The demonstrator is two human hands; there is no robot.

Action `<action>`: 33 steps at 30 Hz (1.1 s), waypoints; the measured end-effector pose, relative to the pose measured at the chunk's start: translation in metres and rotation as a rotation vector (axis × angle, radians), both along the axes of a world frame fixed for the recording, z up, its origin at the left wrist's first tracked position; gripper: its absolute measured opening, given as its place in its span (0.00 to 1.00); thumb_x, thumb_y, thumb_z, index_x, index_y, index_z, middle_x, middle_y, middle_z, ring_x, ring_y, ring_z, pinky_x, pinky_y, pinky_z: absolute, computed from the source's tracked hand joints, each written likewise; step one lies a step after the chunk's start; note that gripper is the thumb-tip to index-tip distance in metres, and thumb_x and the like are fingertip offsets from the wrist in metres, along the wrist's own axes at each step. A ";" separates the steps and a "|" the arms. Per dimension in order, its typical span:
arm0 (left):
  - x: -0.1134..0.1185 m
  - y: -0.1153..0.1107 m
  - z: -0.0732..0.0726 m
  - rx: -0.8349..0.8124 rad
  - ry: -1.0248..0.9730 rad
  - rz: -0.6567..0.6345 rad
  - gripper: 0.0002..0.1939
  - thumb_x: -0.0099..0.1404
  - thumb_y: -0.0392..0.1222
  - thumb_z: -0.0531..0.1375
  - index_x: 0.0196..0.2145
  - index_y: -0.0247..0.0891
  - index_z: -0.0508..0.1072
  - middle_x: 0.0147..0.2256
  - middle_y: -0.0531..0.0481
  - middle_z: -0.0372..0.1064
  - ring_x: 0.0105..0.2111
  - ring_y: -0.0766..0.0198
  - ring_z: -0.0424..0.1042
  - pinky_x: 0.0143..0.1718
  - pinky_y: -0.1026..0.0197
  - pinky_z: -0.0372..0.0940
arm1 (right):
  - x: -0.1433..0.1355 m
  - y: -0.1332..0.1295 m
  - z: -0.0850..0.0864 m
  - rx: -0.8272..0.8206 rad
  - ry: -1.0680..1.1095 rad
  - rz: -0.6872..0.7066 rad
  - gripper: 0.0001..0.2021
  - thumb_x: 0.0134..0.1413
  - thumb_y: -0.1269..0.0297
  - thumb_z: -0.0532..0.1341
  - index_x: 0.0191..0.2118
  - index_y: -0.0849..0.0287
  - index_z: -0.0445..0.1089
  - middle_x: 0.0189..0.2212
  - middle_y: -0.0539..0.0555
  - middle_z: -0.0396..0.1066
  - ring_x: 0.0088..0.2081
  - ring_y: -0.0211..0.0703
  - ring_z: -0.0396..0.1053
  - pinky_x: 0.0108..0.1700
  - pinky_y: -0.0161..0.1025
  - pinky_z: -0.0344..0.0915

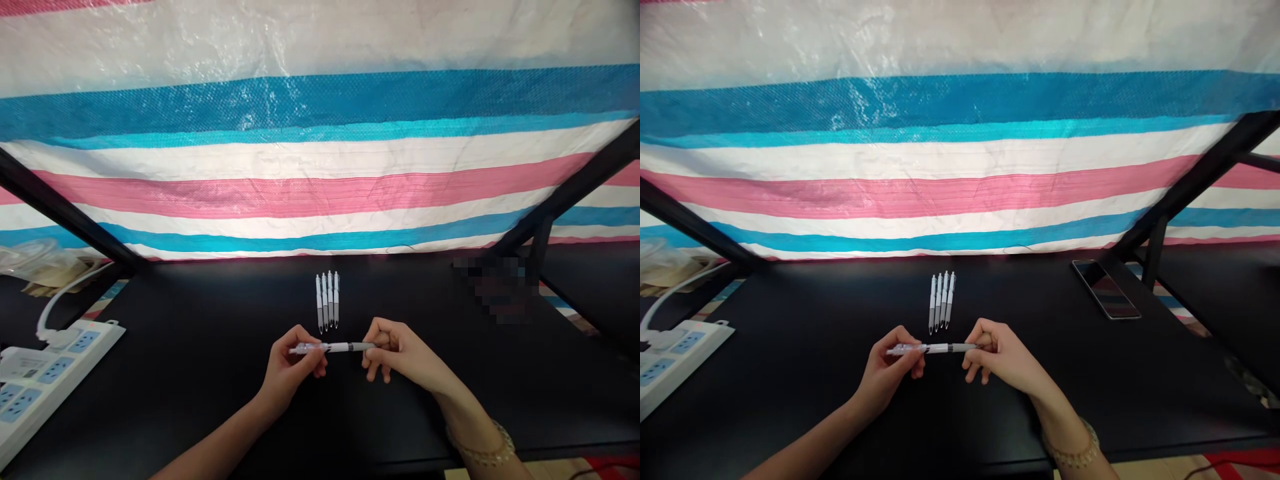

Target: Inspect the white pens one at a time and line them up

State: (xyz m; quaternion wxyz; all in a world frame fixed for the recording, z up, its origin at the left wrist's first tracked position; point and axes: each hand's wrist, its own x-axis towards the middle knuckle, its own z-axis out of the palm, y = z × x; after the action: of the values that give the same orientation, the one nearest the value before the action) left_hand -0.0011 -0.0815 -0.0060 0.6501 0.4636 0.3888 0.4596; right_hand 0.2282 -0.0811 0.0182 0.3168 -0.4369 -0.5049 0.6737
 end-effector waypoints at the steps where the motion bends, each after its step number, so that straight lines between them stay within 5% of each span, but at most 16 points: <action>1: -0.001 0.001 0.000 0.000 0.007 0.001 0.08 0.61 0.41 0.64 0.30 0.35 0.69 0.22 0.53 0.71 0.21 0.69 0.69 0.23 0.68 0.62 | 0.000 0.000 -0.002 -0.006 -0.014 0.015 0.14 0.51 0.56 0.64 0.32 0.61 0.61 0.24 0.53 0.74 0.22 0.41 0.74 0.19 0.28 0.60; 7: -0.001 0.004 0.003 -0.015 -0.012 0.010 0.08 0.61 0.41 0.64 0.30 0.35 0.69 0.21 0.53 0.70 0.20 0.70 0.68 0.23 0.68 0.62 | 0.000 0.000 -0.005 0.011 -0.086 0.059 0.21 0.61 0.49 0.51 0.32 0.64 0.67 0.13 0.48 0.66 0.10 0.28 0.56 0.13 0.26 0.48; 10: 0.001 0.003 0.005 -0.024 -0.025 0.049 0.08 0.61 0.41 0.64 0.29 0.35 0.69 0.21 0.53 0.70 0.20 0.70 0.67 0.23 0.68 0.61 | -0.001 -0.001 0.000 0.045 -0.037 0.011 0.14 0.57 0.55 0.59 0.41 0.60 0.63 0.24 0.49 0.72 0.15 0.31 0.64 0.15 0.26 0.53; 12: 0.001 0.003 0.005 -0.027 -0.020 0.054 0.09 0.61 0.41 0.64 0.29 0.35 0.69 0.21 0.53 0.70 0.20 0.70 0.67 0.22 0.68 0.61 | -0.002 -0.001 0.001 0.057 -0.030 -0.005 0.13 0.54 0.58 0.62 0.39 0.58 0.61 0.27 0.49 0.73 0.17 0.33 0.67 0.15 0.26 0.53; 15: 0.001 0.003 0.004 -0.025 -0.017 0.052 0.09 0.60 0.42 0.64 0.28 0.35 0.69 0.20 0.54 0.69 0.19 0.70 0.66 0.22 0.68 0.60 | -0.002 -0.001 -0.002 0.081 -0.079 -0.002 0.13 0.56 0.55 0.60 0.33 0.60 0.62 0.22 0.50 0.72 0.17 0.35 0.68 0.15 0.26 0.51; 19: 0.000 0.004 0.004 -0.032 -0.011 0.055 0.10 0.59 0.43 0.65 0.28 0.35 0.69 0.20 0.54 0.69 0.19 0.70 0.66 0.22 0.68 0.60 | -0.002 0.000 -0.006 0.085 -0.126 0.030 0.24 0.62 0.48 0.49 0.27 0.64 0.66 0.16 0.52 0.68 0.14 0.33 0.64 0.16 0.28 0.50; 23: 0.000 0.004 0.007 -0.022 -0.007 0.074 0.10 0.59 0.42 0.64 0.28 0.36 0.69 0.20 0.54 0.68 0.19 0.70 0.65 0.22 0.68 0.59 | -0.004 -0.001 -0.001 0.083 -0.066 -0.006 0.16 0.56 0.52 0.59 0.43 0.60 0.64 0.28 0.52 0.73 0.18 0.34 0.68 0.16 0.28 0.55; 25: 0.000 0.004 0.007 -0.022 -0.002 0.074 0.09 0.59 0.42 0.64 0.28 0.36 0.69 0.20 0.55 0.68 0.19 0.70 0.64 0.22 0.68 0.59 | -0.005 -0.001 0.002 0.092 -0.084 -0.040 0.15 0.52 0.54 0.63 0.40 0.58 0.62 0.31 0.52 0.73 0.20 0.35 0.70 0.15 0.27 0.54; 28: 0.000 0.004 0.007 -0.024 0.008 0.075 0.09 0.60 0.42 0.64 0.28 0.36 0.69 0.19 0.55 0.67 0.19 0.70 0.64 0.22 0.68 0.59 | -0.006 0.000 0.001 0.111 -0.153 -0.033 0.18 0.57 0.49 0.56 0.29 0.61 0.64 0.25 0.53 0.72 0.19 0.35 0.68 0.14 0.27 0.52; 33: 0.000 0.004 0.004 -0.017 -0.005 0.073 0.09 0.60 0.42 0.64 0.28 0.36 0.69 0.19 0.55 0.67 0.19 0.71 0.64 0.22 0.69 0.58 | -0.007 -0.001 -0.003 0.099 -0.131 -0.035 0.16 0.53 0.52 0.61 0.40 0.59 0.64 0.26 0.51 0.72 0.20 0.37 0.70 0.16 0.28 0.56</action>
State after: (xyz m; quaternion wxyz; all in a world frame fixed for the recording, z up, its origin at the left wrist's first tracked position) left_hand -0.0013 -0.0772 -0.0015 0.6380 0.4423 0.4077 0.4807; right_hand 0.2214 -0.0819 0.0156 0.3163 -0.4725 -0.5495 0.6121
